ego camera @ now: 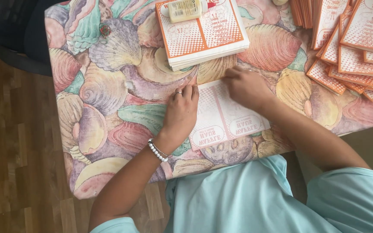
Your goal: Folding and creasing paper bags on a table at a steady pace.
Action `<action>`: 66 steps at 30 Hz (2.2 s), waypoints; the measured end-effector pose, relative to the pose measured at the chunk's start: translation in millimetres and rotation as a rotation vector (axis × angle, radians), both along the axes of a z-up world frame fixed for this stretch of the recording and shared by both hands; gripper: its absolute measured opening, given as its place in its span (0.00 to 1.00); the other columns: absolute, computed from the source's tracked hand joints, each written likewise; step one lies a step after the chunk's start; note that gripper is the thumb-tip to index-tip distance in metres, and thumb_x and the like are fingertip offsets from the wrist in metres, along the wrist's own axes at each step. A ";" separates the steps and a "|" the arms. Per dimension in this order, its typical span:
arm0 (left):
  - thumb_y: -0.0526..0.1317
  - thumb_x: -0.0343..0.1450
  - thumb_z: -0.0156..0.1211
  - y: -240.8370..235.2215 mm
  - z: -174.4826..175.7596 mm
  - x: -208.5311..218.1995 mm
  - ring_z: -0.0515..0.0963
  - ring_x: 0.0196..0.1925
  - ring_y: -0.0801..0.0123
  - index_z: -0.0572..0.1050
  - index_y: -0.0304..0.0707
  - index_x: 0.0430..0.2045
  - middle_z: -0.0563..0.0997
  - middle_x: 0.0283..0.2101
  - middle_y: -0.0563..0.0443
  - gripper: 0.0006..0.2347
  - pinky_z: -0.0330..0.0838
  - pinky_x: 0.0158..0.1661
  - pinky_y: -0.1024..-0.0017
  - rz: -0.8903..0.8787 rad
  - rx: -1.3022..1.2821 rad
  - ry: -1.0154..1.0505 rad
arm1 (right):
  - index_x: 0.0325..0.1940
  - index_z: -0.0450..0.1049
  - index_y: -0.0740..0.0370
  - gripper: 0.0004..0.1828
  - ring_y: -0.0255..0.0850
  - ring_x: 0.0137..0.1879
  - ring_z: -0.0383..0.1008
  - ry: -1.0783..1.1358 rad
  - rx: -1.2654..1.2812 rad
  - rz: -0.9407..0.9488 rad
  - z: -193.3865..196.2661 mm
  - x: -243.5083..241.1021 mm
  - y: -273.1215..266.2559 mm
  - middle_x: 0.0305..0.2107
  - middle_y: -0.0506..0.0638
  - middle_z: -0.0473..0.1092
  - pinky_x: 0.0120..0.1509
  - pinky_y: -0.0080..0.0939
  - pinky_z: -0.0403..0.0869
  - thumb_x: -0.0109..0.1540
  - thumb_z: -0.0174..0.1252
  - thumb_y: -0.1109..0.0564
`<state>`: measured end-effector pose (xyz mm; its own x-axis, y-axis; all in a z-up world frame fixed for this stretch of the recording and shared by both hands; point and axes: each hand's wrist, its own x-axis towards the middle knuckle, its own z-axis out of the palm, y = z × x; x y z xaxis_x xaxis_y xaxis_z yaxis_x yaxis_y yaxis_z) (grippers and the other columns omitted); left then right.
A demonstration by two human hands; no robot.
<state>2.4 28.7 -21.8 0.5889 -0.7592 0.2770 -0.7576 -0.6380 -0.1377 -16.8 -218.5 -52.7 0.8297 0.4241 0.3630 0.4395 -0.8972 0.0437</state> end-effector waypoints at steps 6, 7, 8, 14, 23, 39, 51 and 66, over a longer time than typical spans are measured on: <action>0.31 0.69 0.51 -24.8 -14.4 24.4 0.78 0.36 0.58 0.77 0.32 0.44 0.74 0.34 0.43 0.12 0.71 0.44 0.55 0.013 0.011 0.132 | 0.30 0.78 0.54 0.08 0.41 0.40 0.76 -0.082 -0.007 -0.116 -4.6 -15.8 -45.8 0.30 0.45 0.70 0.39 0.38 0.76 0.59 0.53 0.60; 0.33 0.69 0.50 -33.3 -13.5 30.3 0.79 0.36 0.57 0.78 0.34 0.41 0.75 0.33 0.44 0.11 0.70 0.46 0.49 0.037 0.011 0.186 | 0.29 0.78 0.53 0.08 0.41 0.40 0.76 -0.106 0.002 -0.129 -8.5 -15.7 -47.7 0.29 0.44 0.70 0.40 0.38 0.76 0.60 0.54 0.59; 0.33 0.69 0.50 -42.1 -12.6 37.1 0.79 0.36 0.57 0.78 0.34 0.41 0.75 0.33 0.44 0.11 0.70 0.46 0.49 0.035 0.011 0.185 | 0.29 0.78 0.53 0.08 0.41 0.40 0.76 -0.106 0.001 -0.131 -5.7 -15.6 -45.7 0.29 0.44 0.70 0.40 0.38 0.76 0.60 0.54 0.59; 0.47 0.58 0.78 -83.0 -17.7 70.6 0.81 0.39 0.42 0.71 0.35 0.37 0.69 0.37 0.46 0.24 0.77 0.37 0.48 -0.131 -0.130 0.532 | 0.28 0.78 0.57 0.08 0.45 0.37 0.77 -0.109 0.175 -0.119 -3.2 -11.7 -49.9 0.29 0.48 0.74 0.40 0.39 0.76 0.56 0.56 0.66; 0.42 0.56 0.81 -98.0 -5.2 70.5 0.82 0.43 0.36 0.74 0.32 0.33 0.73 0.37 0.39 0.21 0.79 0.38 0.44 -0.006 -0.023 0.673 | 0.46 0.82 0.64 0.14 0.51 0.39 0.78 -0.002 0.821 -0.133 2.6 -16.0 -82.7 0.34 0.58 0.75 0.43 0.47 0.77 0.60 0.55 0.70; 0.39 0.71 0.64 -33.2 48.5 25.5 0.84 0.36 0.49 0.77 0.36 0.35 0.82 0.29 0.40 0.06 0.77 0.38 0.60 -0.326 -0.756 0.839 | 0.56 0.81 0.55 0.11 0.39 0.43 0.78 0.128 1.042 -0.445 -30.3 -12.0 -130.7 0.33 0.50 0.76 0.48 0.44 0.75 0.72 0.60 0.52; 0.40 0.76 0.59 -12.5 -6.8 25.6 0.67 0.29 0.85 0.71 0.40 0.29 0.68 0.20 0.60 0.08 0.67 0.33 0.79 -0.199 -1.425 0.773 | 0.80 0.48 0.56 0.56 0.47 0.67 0.66 0.330 1.406 0.206 27.0 -9.5 -55.6 0.69 0.56 0.61 0.68 0.53 0.68 0.54 0.56 0.29; 0.39 0.74 0.63 -4.6 16.0 17.0 0.76 0.42 0.81 0.78 0.34 0.41 0.82 0.34 0.51 0.08 0.79 0.43 0.64 -0.193 -1.398 0.901 | 0.49 0.75 0.72 0.19 0.46 0.50 0.79 0.236 1.484 -0.147 31.5 -30.6 -3.6 0.37 0.62 0.76 0.54 0.51 0.81 0.55 0.71 0.73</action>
